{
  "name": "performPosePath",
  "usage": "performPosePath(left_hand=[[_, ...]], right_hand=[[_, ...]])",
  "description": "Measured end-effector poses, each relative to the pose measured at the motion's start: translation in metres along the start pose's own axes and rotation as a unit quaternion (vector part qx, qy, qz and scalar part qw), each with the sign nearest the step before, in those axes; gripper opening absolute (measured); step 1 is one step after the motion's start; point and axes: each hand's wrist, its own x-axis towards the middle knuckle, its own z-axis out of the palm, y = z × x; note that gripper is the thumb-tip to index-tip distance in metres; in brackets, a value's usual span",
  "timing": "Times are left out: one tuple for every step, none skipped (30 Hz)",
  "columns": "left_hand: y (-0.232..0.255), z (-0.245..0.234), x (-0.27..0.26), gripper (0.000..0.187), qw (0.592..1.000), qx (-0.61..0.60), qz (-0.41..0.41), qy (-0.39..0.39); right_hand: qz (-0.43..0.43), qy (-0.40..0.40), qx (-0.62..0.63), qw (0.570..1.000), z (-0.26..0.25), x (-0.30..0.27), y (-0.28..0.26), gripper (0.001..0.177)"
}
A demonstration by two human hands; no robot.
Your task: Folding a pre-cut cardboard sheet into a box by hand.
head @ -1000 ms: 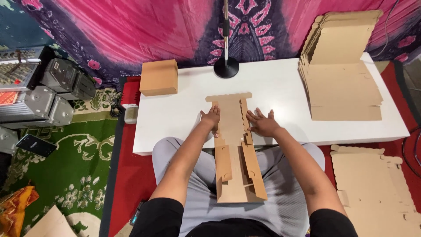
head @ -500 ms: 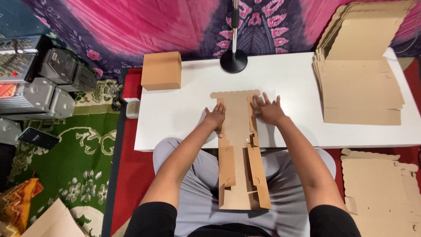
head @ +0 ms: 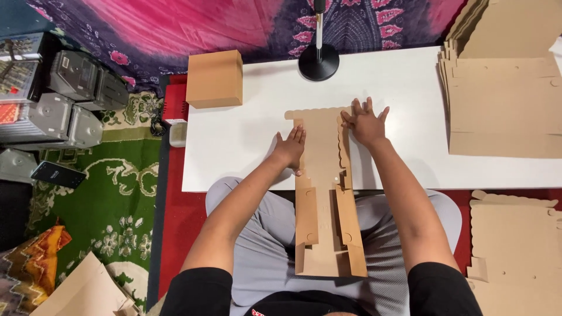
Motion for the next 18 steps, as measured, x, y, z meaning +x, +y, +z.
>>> performPosePath(left_hand=[[0.001,0.001,-0.002,0.147,1.0,0.002,0.001,0.0],[0.003,-0.001,-0.003,0.146,1.0,0.0,-0.004,-0.002],[0.004,-0.003,-0.005,0.146,1.0,-0.002,-0.009,-0.003],[0.004,0.0,-0.004,0.146,1.0,0.0,-0.007,-0.001],[0.004,0.003,-0.005,0.145,1.0,-0.004,-0.013,-0.001],[0.004,0.0,-0.002,0.143,1.0,-0.006,-0.02,0.004],[0.005,0.0,-0.004,0.143,1.0,-0.003,-0.017,0.011],[0.005,0.0,-0.005,0.143,1.0,-0.013,-0.023,0.012],[0.006,-0.001,-0.007,0.143,0.999,-0.023,-0.029,0.013],[0.007,-0.002,-0.011,0.143,0.999,-0.02,-0.028,0.021],[0.008,-0.003,-0.016,0.142,0.999,-0.025,-0.031,0.025],[0.009,-0.003,-0.022,0.14,0.999,-0.03,-0.034,0.028],[0.004,0.007,-0.012,0.14,0.998,-0.027,-0.033,0.035],[-0.001,0.02,-0.001,0.139,0.997,-0.036,-0.032,0.052],[-0.006,0.033,0.011,0.138,0.996,-0.045,-0.031,0.069],[-0.009,0.046,0.021,0.138,0.996,-0.046,-0.032,0.073],[-0.011,0.058,0.032,0.128,0.994,-0.047,-0.031,0.092],[-0.013,0.072,0.045,0.118,0.992,-0.048,-0.029,0.109]], right_hand=[[0.002,0.001,0.001,1.0,0.004,-0.006,-0.001,0.043],[-0.007,-0.003,-0.002,1.0,0.005,-0.008,0.0,0.045],[-0.016,-0.007,-0.005,1.0,0.006,-0.012,0.0,0.047],[-0.014,-0.005,-0.006,1.0,0.004,-0.022,-0.002,0.047],[-0.02,-0.016,0.004,1.0,0.003,-0.033,-0.005,0.05],[-0.026,-0.022,0.013,0.999,-0.004,-0.041,-0.006,0.053],[-0.022,-0.015,0.011,1.0,-0.013,-0.056,-0.01,0.053],[-0.021,-0.035,0.015,0.999,-0.021,-0.07,-0.014,0.056],[-0.02,-0.055,0.019,0.998,-0.029,-0.086,-0.019,0.059],[-0.018,-0.047,0.016,0.999,-0.03,-0.095,-0.019,0.059],[-0.02,-0.058,0.029,0.998,-0.03,-0.105,-0.019,0.064],[-0.022,-0.069,0.043,0.996,-0.03,-0.115,-0.019,0.07],[-0.021,-0.062,0.041,0.997,-0.028,-0.12,-0.018,0.07],[-0.025,-0.068,0.038,0.997,-0.024,-0.125,-0.017,0.071],[-0.029,-0.073,0.036,0.996,-0.02,-0.129,-0.015,0.072],[-0.03,-0.071,0.033,0.996,-0.004,-0.121,-0.007,0.072],[-0.035,-0.069,0.038,0.996,0.013,-0.111,0.002,0.067],[-0.039,-0.068,0.044,0.996,0.032,-0.102,0.012,0.063]])
